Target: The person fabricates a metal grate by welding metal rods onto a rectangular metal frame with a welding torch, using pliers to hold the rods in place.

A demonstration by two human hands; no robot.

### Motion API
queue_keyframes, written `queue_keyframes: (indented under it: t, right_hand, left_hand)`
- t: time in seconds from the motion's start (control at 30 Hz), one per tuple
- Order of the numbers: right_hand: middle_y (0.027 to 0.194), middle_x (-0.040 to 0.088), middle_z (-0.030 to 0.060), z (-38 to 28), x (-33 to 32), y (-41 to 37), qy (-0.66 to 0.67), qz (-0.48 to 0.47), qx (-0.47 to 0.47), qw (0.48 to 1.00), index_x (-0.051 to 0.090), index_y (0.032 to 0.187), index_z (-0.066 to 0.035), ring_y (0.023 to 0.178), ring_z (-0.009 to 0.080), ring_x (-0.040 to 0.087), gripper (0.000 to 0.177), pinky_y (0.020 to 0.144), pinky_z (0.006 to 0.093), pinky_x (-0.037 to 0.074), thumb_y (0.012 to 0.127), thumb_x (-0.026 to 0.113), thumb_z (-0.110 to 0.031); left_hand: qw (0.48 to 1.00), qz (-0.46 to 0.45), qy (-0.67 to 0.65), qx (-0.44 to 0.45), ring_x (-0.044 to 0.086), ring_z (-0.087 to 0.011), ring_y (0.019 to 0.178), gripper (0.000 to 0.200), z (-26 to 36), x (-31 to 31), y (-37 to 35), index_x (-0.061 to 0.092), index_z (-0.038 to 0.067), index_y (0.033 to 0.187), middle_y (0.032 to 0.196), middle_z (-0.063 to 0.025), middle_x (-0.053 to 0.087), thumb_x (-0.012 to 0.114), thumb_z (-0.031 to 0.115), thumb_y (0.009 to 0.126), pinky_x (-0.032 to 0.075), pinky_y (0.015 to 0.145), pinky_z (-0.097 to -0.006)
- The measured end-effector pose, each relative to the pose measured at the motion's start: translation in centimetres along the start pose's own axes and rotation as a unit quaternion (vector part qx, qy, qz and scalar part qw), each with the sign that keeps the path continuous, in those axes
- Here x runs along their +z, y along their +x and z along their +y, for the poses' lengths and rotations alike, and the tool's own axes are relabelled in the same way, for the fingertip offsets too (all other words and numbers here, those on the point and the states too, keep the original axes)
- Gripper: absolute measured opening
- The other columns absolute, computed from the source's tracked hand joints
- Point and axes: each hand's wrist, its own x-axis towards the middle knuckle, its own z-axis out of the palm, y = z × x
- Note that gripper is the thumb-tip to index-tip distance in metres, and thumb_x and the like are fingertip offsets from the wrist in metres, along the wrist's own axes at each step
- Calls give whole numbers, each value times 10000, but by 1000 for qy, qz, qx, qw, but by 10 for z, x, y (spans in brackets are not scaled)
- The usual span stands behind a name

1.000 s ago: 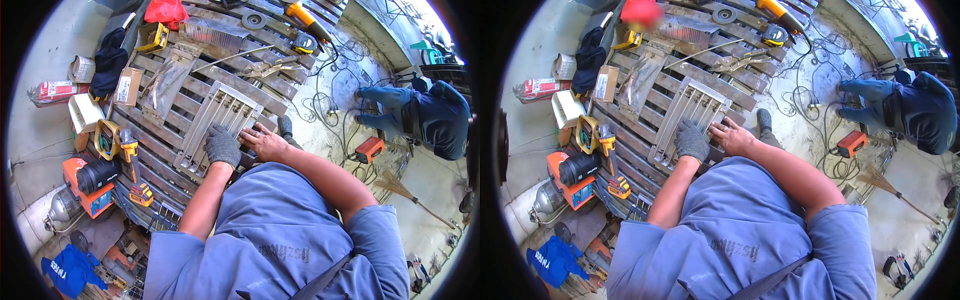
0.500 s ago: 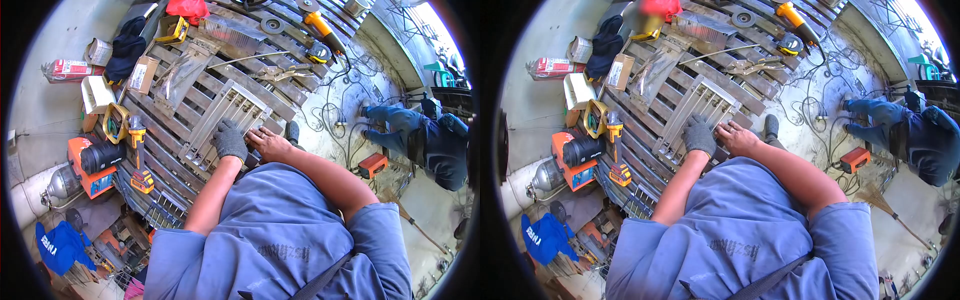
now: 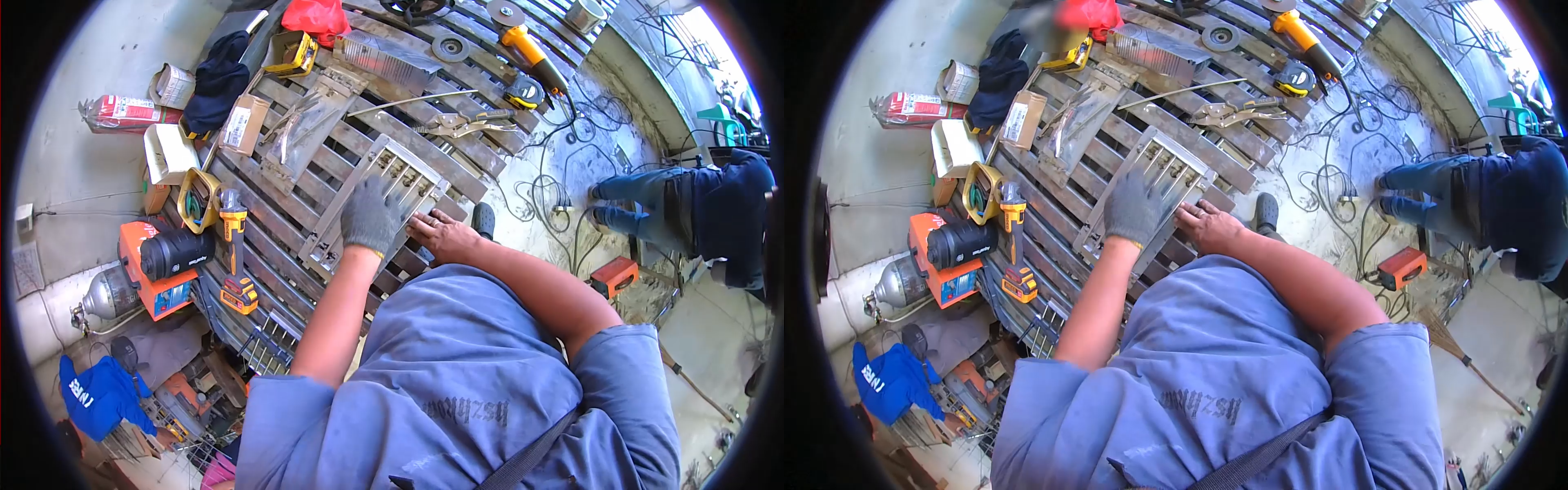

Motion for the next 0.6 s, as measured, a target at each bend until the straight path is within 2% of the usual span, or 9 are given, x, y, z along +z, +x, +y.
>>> queue_keyframes:
  t: [0.1,0.2,0.27,0.3,0.4,0.5,0.6]
  right_hand:
    - [1816,315,122,-2,-9,1,-3,-9,1,1000,381,1741,-88,1714,279,257,784,1397,525,240,1030,598,-338]
    - [1811,324,121,1,1,4,-12,2,3,1000,395,1736,-97,1715,276,255,811,1396,531,239,1013,624,-385]
    - [1808,329,120,0,4,3,-6,8,6,1000,406,1732,-100,1714,275,258,823,1396,537,237,1003,638,-404]
    - [1806,332,120,-2,-1,0,0,7,7,1000,411,1729,-101,1713,275,260,824,1395,540,237,999,642,-406]
    - [1804,337,120,-4,-8,-1,9,7,11,1000,427,1721,-105,1711,274,266,795,1392,548,242,1004,631,-381]
    - [1804,339,117,-4,-11,0,4,11,17,1000,434,1717,-108,1711,268,269,747,1387,550,251,1024,600,-329]
    - [1807,338,109,-3,0,0,-2,22,17,1000,434,1717,-109,1710,259,272,707,1383,549,259,1046,566,-291]
  left_hand:
    - [996,46,69,36,674,-451,1317,591,-3,16,26,667,-61,1379,1440,-328,665,726,347,955,544,1124,-517]
    - [994,-19,110,9,666,-450,1334,617,-19,50,65,651,-66,1423,1463,-331,649,717,331,954,537,1136,-495]
    - [979,32,197,44,681,-428,1335,586,-43,98,91,699,-46,1387,1440,-324,677,720,341,948,550,1119,-481]
    - [967,59,239,59,688,-417,1336,571,-44,102,95,723,-35,1369,1429,-321,690,721,347,945,557,1110,-474]
    - [969,-78,228,58,733,-380,1295,517,-38,85,108,806,-1,1250,1336,-287,760,752,410,941,588,1051,-462]
    - [966,-31,244,83,741,-393,1272,540,-36,84,104,806,-11,1220,1305,-293,766,772,447,934,599,1035,-475]
    - [975,9,194,105,738,-415,1262,576,-32,70,93,788,-30,1232,1310,-313,754,792,457,924,603,1031,-488]
